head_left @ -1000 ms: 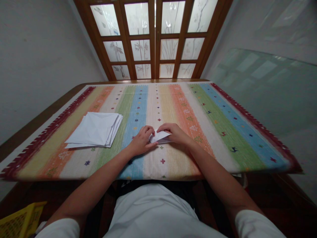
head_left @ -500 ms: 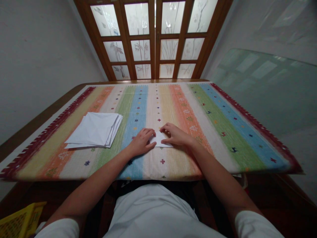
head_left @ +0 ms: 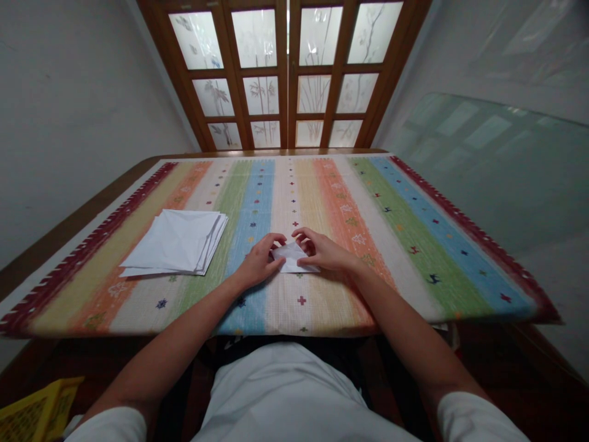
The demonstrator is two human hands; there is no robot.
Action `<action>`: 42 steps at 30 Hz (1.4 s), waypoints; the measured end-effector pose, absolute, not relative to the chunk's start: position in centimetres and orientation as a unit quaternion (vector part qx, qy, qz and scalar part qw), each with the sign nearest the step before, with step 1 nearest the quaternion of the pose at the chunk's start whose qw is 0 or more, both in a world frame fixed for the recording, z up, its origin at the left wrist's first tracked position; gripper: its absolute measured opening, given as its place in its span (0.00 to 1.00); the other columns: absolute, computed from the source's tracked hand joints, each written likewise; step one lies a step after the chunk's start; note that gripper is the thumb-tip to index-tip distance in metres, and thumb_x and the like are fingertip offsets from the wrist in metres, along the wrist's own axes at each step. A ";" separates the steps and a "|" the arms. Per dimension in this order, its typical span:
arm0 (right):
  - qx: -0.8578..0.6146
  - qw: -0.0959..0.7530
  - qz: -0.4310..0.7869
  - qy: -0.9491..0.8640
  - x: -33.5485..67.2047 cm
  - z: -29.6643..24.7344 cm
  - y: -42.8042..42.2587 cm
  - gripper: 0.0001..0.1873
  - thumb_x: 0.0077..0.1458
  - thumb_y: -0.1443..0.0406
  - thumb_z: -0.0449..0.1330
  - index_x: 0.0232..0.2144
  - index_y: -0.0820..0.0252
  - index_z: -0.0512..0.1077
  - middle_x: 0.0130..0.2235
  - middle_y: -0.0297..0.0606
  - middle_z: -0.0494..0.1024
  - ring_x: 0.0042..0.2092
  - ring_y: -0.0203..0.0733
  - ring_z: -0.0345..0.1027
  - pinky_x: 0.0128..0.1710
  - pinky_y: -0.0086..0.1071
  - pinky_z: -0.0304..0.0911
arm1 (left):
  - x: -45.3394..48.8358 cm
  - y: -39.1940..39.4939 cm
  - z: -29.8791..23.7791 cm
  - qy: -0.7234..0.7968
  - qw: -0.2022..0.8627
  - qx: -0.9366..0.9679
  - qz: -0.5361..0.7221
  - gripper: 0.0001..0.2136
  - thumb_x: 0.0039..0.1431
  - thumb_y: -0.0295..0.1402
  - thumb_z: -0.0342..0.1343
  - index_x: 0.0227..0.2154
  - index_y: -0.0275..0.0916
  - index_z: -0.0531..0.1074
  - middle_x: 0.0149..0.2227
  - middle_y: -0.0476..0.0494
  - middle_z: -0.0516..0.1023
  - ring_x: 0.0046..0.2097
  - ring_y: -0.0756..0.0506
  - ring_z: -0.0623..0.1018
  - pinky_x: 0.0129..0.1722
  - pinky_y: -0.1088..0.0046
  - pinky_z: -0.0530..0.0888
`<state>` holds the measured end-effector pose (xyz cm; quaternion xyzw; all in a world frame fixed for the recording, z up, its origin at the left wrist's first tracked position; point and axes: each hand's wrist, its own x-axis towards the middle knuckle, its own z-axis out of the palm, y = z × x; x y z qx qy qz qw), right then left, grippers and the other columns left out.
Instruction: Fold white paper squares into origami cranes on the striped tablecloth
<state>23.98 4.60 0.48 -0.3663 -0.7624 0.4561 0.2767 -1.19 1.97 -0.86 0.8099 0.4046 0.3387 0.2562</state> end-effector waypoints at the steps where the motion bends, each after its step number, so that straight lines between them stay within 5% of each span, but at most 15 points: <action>1: -0.363 0.276 0.463 -0.760 23.9 0.5 4.6 0.29 0.47 0.66 0.72 0.52 0.55 0.71 0.44 0.36 0.78 0.39 0.41 0.72 0.39 0.34 0.69 | -1.2 2.0 -1.0 0.399 0.258 0.803 0.359 0.16 0.62 0.27 0.60 0.52 0.41 0.69 0.51 0.41 0.78 0.45 0.45 0.80 0.45 0.67 0.79; 7: -0.344 0.290 0.459 -0.766 23.6 1.1 4.4 0.12 0.53 0.63 0.67 0.41 0.58 0.75 0.38 0.35 0.78 0.38 0.40 0.71 0.38 0.32 0.65 | -1.6 2.4 -0.8 0.386 0.185 0.803 0.415 0.05 0.64 0.26 0.60 0.40 0.41 0.72 0.39 0.47 0.80 0.41 0.45 0.78 0.45 0.67 0.76; 12: -0.340 0.321 0.410 -0.783 23.4 0.9 4.5 0.18 0.50 0.67 0.69 0.46 0.58 0.78 0.40 0.36 0.79 0.40 0.42 0.71 0.40 0.33 0.64 | -1.7 2.2 -0.1 0.385 0.120 0.818 0.411 0.09 0.59 0.19 0.56 0.32 0.41 0.73 0.38 0.44 0.79 0.46 0.41 0.77 0.49 0.63 0.74; 18: -0.329 0.322 0.330 -0.824 23.8 0.5 4.8 0.08 0.51 0.73 0.66 0.35 0.59 0.79 0.39 0.38 0.80 0.41 0.42 0.72 0.44 0.34 0.66 | -1.8 2.6 -0.4 0.430 0.126 0.808 0.382 0.09 0.58 0.19 0.55 0.30 0.41 0.72 0.40 0.43 0.80 0.47 0.40 0.77 0.51 0.61 0.74; 25: -0.294 0.220 0.310 -0.877 24.2 0.6 4.6 0.20 0.47 0.81 0.56 0.27 0.57 0.83 0.40 0.39 0.83 0.43 0.42 0.77 0.51 0.35 0.68 | -1.7 3.0 -1.2 0.459 0.189 0.822 0.280 0.12 0.54 0.16 0.52 0.29 0.40 0.75 0.48 0.40 0.83 0.52 0.39 0.80 0.59 0.55 0.74; 30: -0.401 0.267 0.262 -0.836 23.7 0.3 4.6 0.11 0.58 0.75 0.61 0.36 0.60 0.82 0.37 0.40 0.83 0.38 0.42 0.75 0.44 0.34 0.68 | -1.2 2.3 -0.8 0.464 0.170 0.829 0.263 0.03 0.64 0.33 0.60 0.35 0.40 0.75 0.45 0.39 0.81 0.51 0.36 0.78 0.57 0.52 0.75; 34: -0.458 0.299 0.264 -0.795 23.6 -0.1 4.9 0.07 0.63 0.70 0.62 0.39 0.60 0.81 0.36 0.40 0.83 0.36 0.42 0.75 0.39 0.33 0.69 | -1.2 2.0 -0.7 0.464 0.164 0.834 0.250 0.11 0.60 0.38 0.68 0.41 0.41 0.74 0.49 0.38 0.79 0.54 0.35 0.76 0.58 0.52 0.75; 42: -0.516 0.290 0.246 -0.768 23.7 -0.4 5.4 0.10 0.56 0.72 0.70 0.41 0.60 0.85 0.37 0.43 0.85 0.36 0.43 0.77 0.41 0.35 0.69 | -1.4 2.1 -1.1 0.443 0.161 0.849 0.241 0.24 0.59 0.38 0.69 0.57 0.42 0.74 0.63 0.35 0.75 0.65 0.33 0.73 0.67 0.46 0.71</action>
